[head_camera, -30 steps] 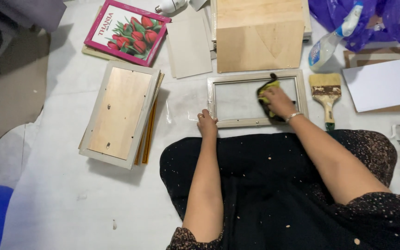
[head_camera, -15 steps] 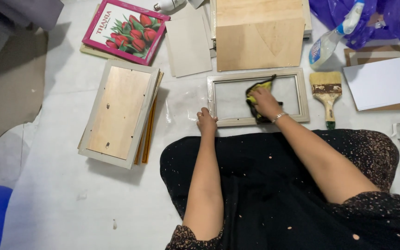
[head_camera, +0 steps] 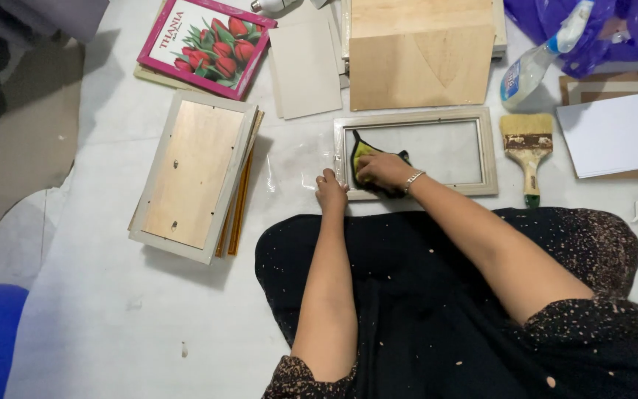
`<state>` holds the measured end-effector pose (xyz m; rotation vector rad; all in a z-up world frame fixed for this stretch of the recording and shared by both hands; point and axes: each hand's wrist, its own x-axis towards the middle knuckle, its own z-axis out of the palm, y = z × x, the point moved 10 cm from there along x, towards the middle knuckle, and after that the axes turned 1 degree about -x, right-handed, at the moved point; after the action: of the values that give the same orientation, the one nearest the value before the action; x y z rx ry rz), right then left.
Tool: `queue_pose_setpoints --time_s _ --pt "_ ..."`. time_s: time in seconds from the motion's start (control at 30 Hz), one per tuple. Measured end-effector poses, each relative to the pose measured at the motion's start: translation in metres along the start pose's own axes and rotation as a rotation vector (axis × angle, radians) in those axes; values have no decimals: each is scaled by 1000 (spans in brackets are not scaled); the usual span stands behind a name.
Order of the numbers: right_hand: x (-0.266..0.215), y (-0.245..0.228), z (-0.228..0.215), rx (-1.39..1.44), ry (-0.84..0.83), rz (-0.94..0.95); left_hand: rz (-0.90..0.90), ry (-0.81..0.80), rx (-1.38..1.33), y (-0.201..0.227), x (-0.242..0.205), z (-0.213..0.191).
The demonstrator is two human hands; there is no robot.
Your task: Assembling and cleaning a picture frame by inserting a mat and polishing the surface with a sponge.
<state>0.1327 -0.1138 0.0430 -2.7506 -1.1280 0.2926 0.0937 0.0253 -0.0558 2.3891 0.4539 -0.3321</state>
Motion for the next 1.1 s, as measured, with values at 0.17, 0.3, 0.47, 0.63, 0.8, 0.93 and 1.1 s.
queue_pose_setpoints --time_s 0.17,0.3,0.47,0.63,0.8,0.93,1.1 --pt "-44 61 12 -3 -16 20 10 3 0 -3 2 4" --pt "-99 131 36 -48 -51 146 13 17 -1 -4 0 4" --pt "-181 194 28 351 -89 577 15 12 0 -1 0 2" --pt "-174 213 49 -88 119 357 7 -11 14 -3 3 6" --pt "-98 133 48 139 131 213 -16 -32 76 -10 17 17" --pt "-28 43 30 241 142 99 -21 -30 64 -6 18 13" --pt "15 14 24 10 409 162 -51 -37 89 12 3 -7"
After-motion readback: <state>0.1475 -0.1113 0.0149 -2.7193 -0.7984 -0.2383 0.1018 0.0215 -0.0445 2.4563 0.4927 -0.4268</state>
